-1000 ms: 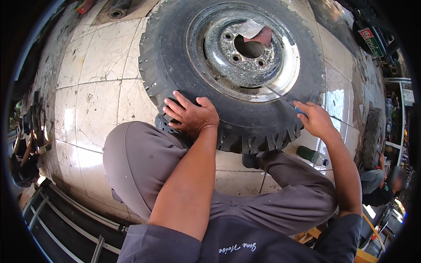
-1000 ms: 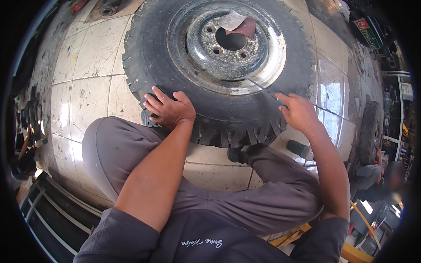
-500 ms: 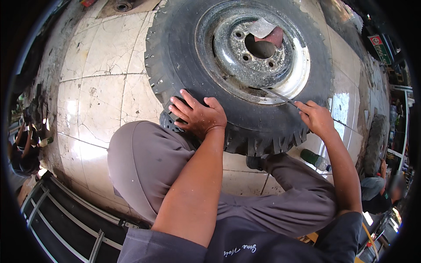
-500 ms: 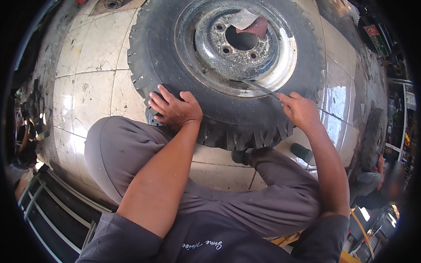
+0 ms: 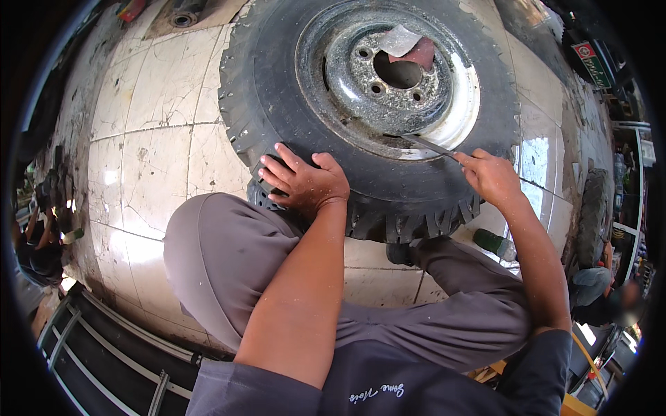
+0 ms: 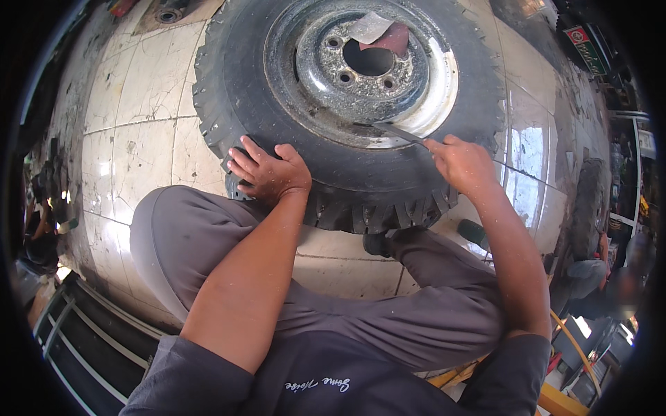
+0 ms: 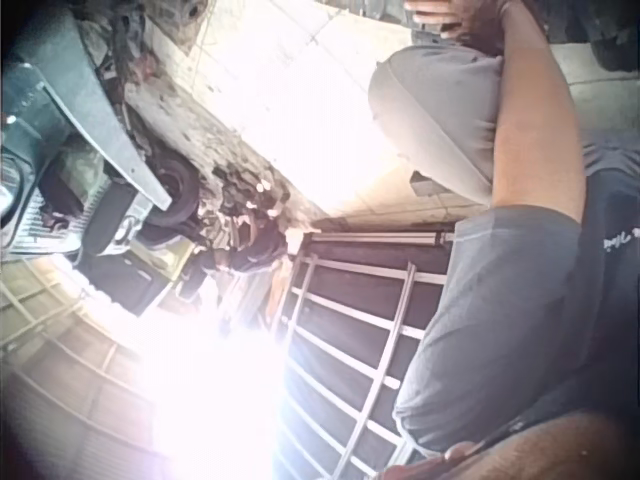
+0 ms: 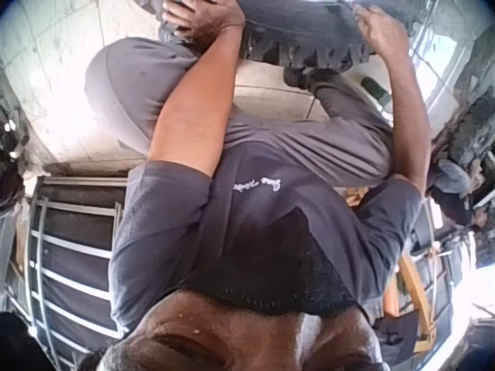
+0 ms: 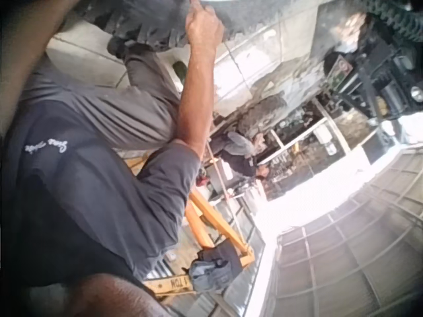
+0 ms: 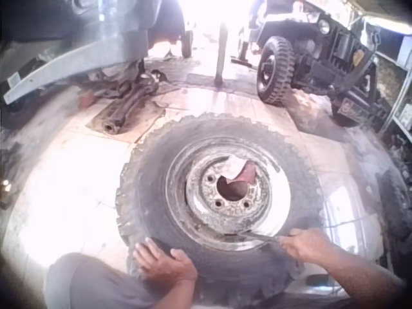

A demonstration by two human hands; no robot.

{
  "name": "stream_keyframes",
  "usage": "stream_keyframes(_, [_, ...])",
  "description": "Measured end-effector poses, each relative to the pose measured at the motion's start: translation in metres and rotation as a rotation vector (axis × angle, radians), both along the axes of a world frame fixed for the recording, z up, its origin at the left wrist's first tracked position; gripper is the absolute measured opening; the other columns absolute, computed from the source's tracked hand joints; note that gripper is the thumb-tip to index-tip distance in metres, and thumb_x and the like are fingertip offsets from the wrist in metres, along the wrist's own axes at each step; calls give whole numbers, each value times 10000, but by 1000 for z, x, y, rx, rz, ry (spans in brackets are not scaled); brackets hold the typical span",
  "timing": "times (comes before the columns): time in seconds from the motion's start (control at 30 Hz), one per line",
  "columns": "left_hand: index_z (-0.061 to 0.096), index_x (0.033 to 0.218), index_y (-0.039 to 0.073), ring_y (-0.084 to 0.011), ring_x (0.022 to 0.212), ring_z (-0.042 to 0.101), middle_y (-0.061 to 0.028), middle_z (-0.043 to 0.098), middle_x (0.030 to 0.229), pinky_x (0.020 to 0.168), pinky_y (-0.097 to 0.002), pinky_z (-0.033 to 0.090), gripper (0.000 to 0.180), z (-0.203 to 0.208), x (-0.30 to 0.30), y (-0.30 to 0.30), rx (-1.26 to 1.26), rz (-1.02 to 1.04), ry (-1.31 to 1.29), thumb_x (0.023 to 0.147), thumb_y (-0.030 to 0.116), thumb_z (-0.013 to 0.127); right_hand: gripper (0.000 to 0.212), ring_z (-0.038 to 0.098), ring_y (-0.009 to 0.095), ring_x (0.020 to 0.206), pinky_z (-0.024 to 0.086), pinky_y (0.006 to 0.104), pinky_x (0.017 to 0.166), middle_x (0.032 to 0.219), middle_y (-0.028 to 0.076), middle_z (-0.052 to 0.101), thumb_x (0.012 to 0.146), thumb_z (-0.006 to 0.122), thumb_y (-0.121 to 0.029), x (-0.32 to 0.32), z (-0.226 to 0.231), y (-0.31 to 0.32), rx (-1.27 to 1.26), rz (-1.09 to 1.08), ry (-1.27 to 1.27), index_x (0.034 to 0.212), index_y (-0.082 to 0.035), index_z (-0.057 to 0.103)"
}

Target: The person sits on the floor and uses a scraper tool to clean the inner rim of a large vehicle tire. They repeatedly scrape the metal surface to remove dirt and debris, working methodically around the circumference of the rim.

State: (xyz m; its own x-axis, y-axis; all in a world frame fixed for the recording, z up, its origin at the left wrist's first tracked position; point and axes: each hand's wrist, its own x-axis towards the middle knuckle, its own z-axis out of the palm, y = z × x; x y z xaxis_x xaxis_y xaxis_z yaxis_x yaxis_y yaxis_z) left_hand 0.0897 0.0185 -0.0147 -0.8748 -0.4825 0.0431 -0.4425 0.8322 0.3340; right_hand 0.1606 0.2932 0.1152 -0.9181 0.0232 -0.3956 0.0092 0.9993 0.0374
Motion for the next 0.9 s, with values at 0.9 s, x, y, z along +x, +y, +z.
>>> stream_keyframes(0.9, [407, 1491, 165, -326, 1476, 253, -144, 303, 1587, 1082, -622, 264, 728, -5, -3, 5, -66, 75, 29, 799, 352, 532, 173, 652, 351, 962, 506, 465, 820, 1034, 152, 646, 915, 602, -197, 26, 22, 6, 85, -136, 35, 1045, -83, 613])
